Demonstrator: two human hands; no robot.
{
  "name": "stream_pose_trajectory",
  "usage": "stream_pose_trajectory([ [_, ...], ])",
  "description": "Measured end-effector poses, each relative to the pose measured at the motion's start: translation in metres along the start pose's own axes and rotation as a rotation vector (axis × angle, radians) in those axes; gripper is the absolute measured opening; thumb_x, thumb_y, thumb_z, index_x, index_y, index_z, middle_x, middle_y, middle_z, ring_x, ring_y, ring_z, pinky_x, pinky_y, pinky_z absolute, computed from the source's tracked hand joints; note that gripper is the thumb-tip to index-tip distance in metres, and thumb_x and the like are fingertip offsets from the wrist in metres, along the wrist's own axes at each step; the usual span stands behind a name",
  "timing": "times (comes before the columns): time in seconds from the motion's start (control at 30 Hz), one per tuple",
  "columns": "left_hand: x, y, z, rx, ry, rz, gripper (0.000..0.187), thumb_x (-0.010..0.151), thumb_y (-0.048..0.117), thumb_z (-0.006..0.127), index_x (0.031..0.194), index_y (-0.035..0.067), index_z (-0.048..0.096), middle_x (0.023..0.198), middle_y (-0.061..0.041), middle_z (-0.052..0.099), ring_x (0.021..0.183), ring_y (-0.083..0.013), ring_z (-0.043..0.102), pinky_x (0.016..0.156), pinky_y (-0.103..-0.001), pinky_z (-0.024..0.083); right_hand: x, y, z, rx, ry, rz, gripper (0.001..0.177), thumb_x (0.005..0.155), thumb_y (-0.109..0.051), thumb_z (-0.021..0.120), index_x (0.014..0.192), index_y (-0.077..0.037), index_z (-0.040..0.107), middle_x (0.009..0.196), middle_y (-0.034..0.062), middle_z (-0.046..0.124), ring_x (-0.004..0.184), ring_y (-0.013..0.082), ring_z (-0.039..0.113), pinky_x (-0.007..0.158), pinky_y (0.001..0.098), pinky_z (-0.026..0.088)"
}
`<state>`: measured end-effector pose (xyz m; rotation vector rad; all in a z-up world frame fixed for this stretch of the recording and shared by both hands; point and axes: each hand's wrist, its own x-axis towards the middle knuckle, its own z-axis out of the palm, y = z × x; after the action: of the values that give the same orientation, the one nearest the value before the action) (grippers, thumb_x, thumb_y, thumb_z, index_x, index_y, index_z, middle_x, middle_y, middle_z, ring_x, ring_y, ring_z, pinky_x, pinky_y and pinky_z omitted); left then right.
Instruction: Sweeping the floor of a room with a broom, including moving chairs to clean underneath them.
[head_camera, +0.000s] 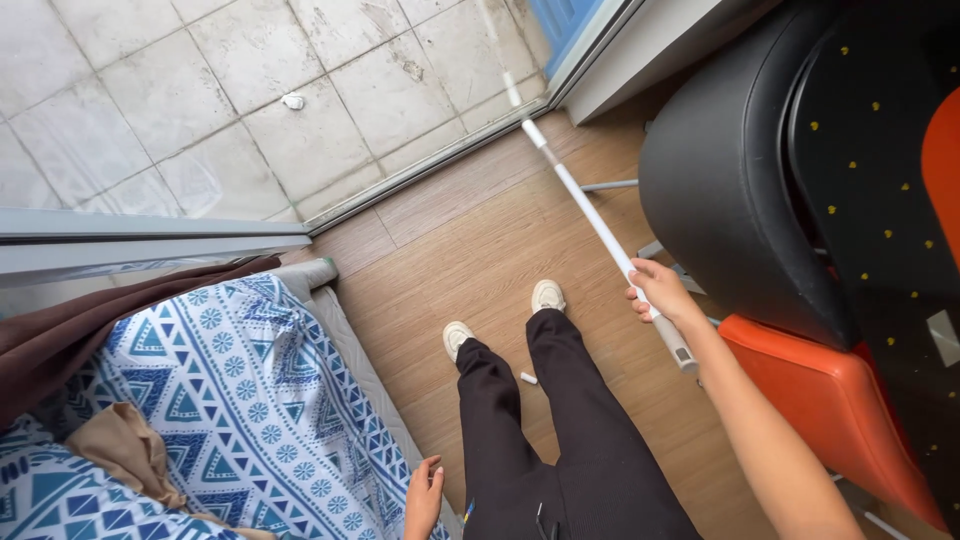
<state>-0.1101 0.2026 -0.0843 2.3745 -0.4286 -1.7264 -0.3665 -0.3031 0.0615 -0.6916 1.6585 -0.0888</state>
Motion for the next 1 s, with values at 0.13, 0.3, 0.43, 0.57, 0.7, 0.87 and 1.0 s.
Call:
stream_pose_trajectory([
  [0.13,-0.001,-0.015,-0.048,0.076,-0.037,-0.125,0.044,0.105,0.038,0.043,0.142,0.02,0.059,0.115,-0.004,0.068,0.109,-0.0185,0.064,0.094,-0.033,0.048,0.068,0.021,0.061,0.067,0.079,-0.1,0.034,0.095,-0.006,0.043,0.127,-0.01,0.053,0.069,0.0076,0.042,0.043,0.0146,0.034,0.036,0.0306,0.024],
  [0.3,-0.012,-0.02,-0.084,0.003,0.032,-0.079,0.044,0.104,0.04,0.044,0.14,0.023,0.061,0.12,-0.004,0.067,0.11,-0.0191,0.064,0.093,-0.034,0.049,0.091,0.077,0.141,-0.358,0.145,-0.166,0.043,0.097,-0.013,0.051,0.14,-0.012,0.054,0.075,0.0144,0.065,0.042,0.0217,0.057,0.033,0.0396,0.054],
  [0.43,-0.005,-0.034,-0.08,0.014,0.039,-0.029,0.04,0.103,0.034,0.046,0.138,0.021,0.062,0.123,-0.007,0.068,0.115,-0.0209,0.063,0.1,-0.035,0.048,0.022,0.131,0.127,-0.432,0.049,-0.084,0.064,0.102,-0.017,0.045,0.163,-0.017,0.029,0.067,0.0187,0.064,0.037,0.0247,0.05,0.035,0.0415,0.05],
  [0.57,0.005,-0.03,-0.072,0.056,-0.002,0.014,0.04,0.102,0.034,0.047,0.136,0.02,0.063,0.123,-0.005,0.068,0.113,-0.0199,0.064,0.097,-0.036,0.049,-0.004,0.121,0.043,-0.163,-0.072,0.031,0.056,0.1,-0.015,0.058,0.154,-0.024,0.045,0.075,0.0119,0.051,0.038,0.0141,0.038,0.027,0.0291,0.027],
  [0.7,0.003,-0.014,-0.073,0.047,-0.046,0.05,0.042,0.103,0.033,0.044,0.139,0.018,0.06,0.117,-0.006,0.067,0.109,-0.0206,0.065,0.096,-0.035,0.049,-0.024,0.081,0.017,-0.225,0.008,-0.039,0.053,0.099,-0.017,0.057,0.151,-0.024,0.05,0.076,0.0122,0.05,0.04,0.0147,0.038,0.029,0.0306,0.03],
  [0.87,0.006,-0.006,-0.071,0.059,-0.028,0.18,0.04,0.103,0.033,0.044,0.136,0.017,0.061,0.132,-0.009,0.065,0.119,-0.0229,0.064,0.1,-0.039,0.049,0.023,0.086,0.066,-0.37,0.061,-0.144,0.062,0.098,-0.02,0.052,0.159,-0.024,0.041,0.074,0.0113,0.054,0.044,0.0191,0.045,0.034,0.0358,0.042],
  [1.0,0.004,0.005,-0.074,0.088,-0.034,0.18,0.04,0.104,0.032,0.043,0.136,0.016,0.06,0.138,-0.01,0.063,0.123,-0.0239,0.063,0.105,-0.039,0.049,0.032,0.174,0.073,-0.761,0.083,-0.168,0.067,0.097,-0.028,0.05,0.162,-0.028,0.032,0.116,0.0237,0.069,0.069,0.0451,0.071,0.053,0.0533,0.064],
])
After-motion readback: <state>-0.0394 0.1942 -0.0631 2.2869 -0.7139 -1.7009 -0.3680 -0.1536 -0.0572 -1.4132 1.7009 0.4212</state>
